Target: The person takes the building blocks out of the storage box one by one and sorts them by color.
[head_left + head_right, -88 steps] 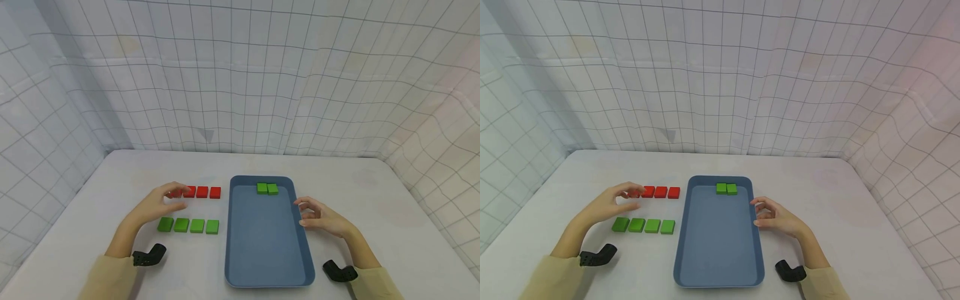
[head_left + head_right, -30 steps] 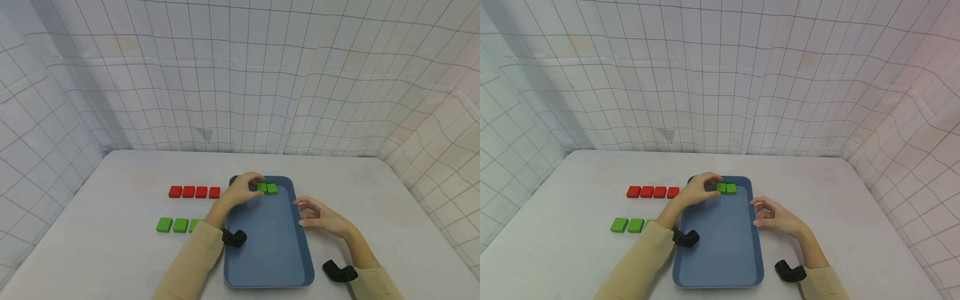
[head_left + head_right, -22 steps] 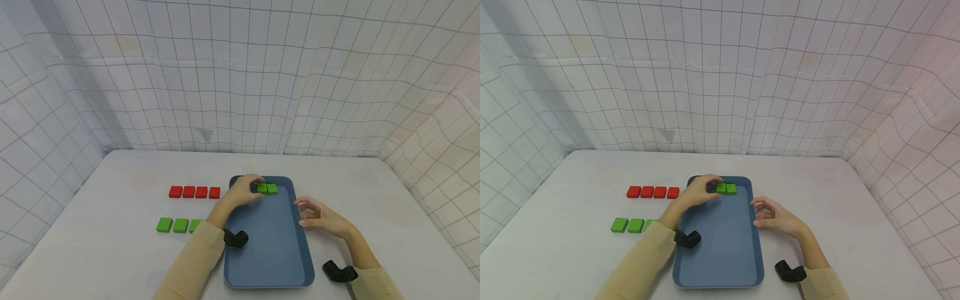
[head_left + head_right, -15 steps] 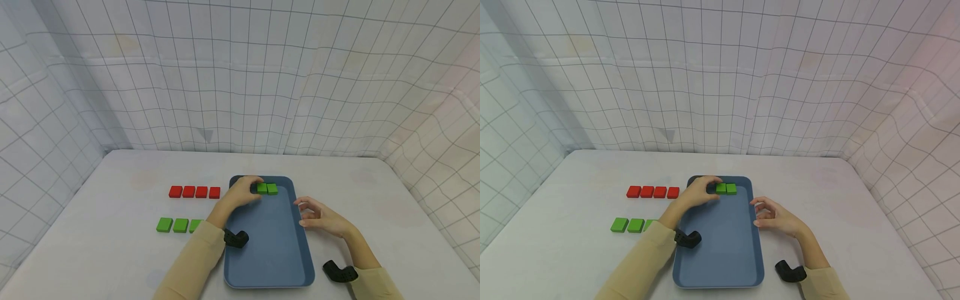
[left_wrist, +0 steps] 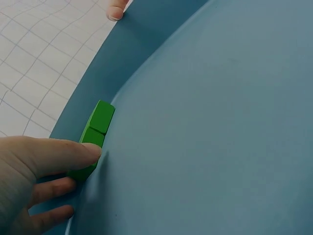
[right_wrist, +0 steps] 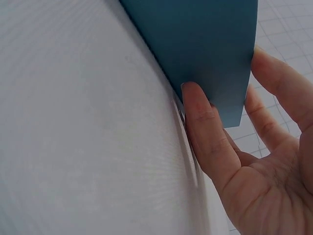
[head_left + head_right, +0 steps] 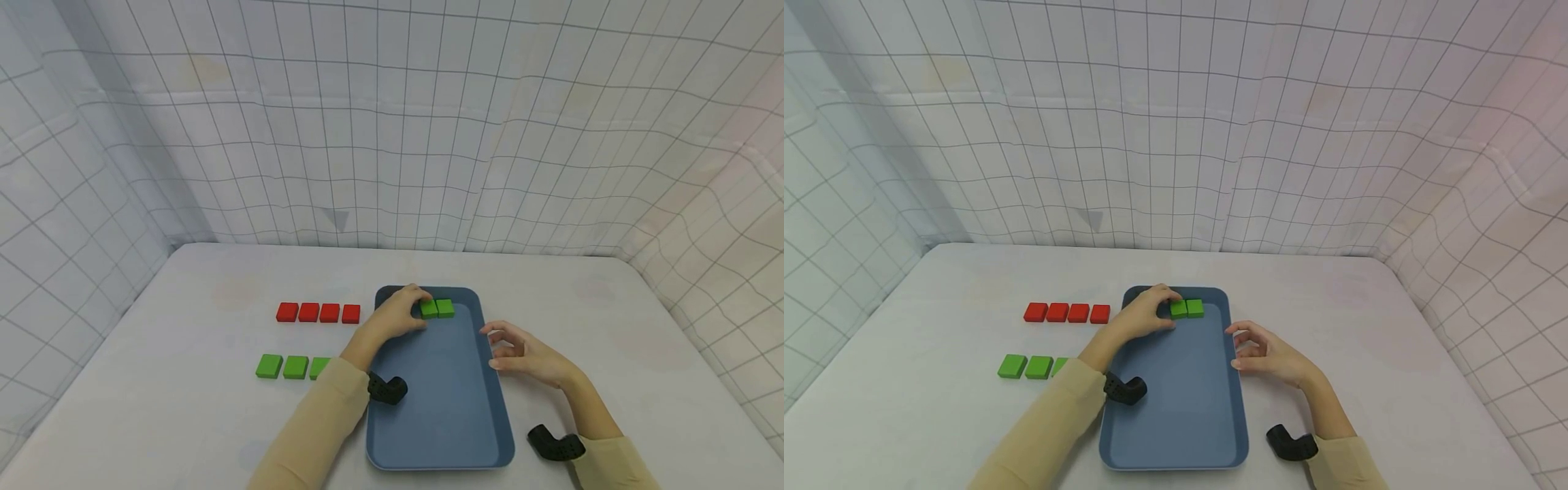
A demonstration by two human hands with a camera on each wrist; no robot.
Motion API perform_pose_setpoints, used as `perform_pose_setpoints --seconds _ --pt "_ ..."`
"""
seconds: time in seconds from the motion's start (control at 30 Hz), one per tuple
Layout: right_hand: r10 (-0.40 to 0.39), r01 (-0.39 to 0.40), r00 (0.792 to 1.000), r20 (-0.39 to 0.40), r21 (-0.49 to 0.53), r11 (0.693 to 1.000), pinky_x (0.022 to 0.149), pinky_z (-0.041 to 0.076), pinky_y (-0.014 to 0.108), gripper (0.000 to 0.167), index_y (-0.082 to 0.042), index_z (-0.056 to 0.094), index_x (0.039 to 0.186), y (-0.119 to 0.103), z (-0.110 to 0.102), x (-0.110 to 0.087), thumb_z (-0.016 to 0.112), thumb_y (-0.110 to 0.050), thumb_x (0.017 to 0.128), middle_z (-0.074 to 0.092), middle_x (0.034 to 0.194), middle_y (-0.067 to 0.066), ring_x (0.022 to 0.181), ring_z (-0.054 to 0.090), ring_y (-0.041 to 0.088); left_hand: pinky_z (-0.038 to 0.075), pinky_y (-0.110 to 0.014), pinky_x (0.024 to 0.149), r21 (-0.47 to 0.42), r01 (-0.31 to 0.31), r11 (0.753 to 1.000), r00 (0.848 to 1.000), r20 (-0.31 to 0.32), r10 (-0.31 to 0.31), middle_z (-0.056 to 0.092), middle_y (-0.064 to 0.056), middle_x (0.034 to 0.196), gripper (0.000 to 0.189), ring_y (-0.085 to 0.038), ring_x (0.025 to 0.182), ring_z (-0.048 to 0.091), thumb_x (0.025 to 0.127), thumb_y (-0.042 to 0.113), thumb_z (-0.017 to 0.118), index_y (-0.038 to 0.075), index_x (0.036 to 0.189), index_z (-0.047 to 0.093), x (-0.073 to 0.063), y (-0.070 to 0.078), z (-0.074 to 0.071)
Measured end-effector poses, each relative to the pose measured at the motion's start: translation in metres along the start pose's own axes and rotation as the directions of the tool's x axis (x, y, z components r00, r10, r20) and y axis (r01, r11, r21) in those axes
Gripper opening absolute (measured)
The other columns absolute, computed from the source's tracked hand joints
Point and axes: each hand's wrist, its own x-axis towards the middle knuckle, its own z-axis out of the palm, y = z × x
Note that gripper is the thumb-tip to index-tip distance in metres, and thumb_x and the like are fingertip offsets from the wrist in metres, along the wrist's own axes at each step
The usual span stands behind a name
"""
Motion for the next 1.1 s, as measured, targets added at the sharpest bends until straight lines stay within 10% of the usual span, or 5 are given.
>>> perform_pose_setpoints --seconds 1.1 --pt "-0.003 0.003 1.0 -0.004 0.001 1.0 0.082 0.048 0.032 0.054 -0.006 0.035 0.133 0.0016 -0.0003 0.0001 0.062 -0.008 0.086 0.034 0.128 0.022 0.103 0.051 0.026 0.043 -0.035 0.084 0.04 0.027 0.999 0.999 0.018 -0.027 0.056 -0.005 0.099 0.036 -0.018 0.094 0.052 0.077 0.017 0.074 0.009 0.11 0.063 -0.0006 0.0012 0.0005"
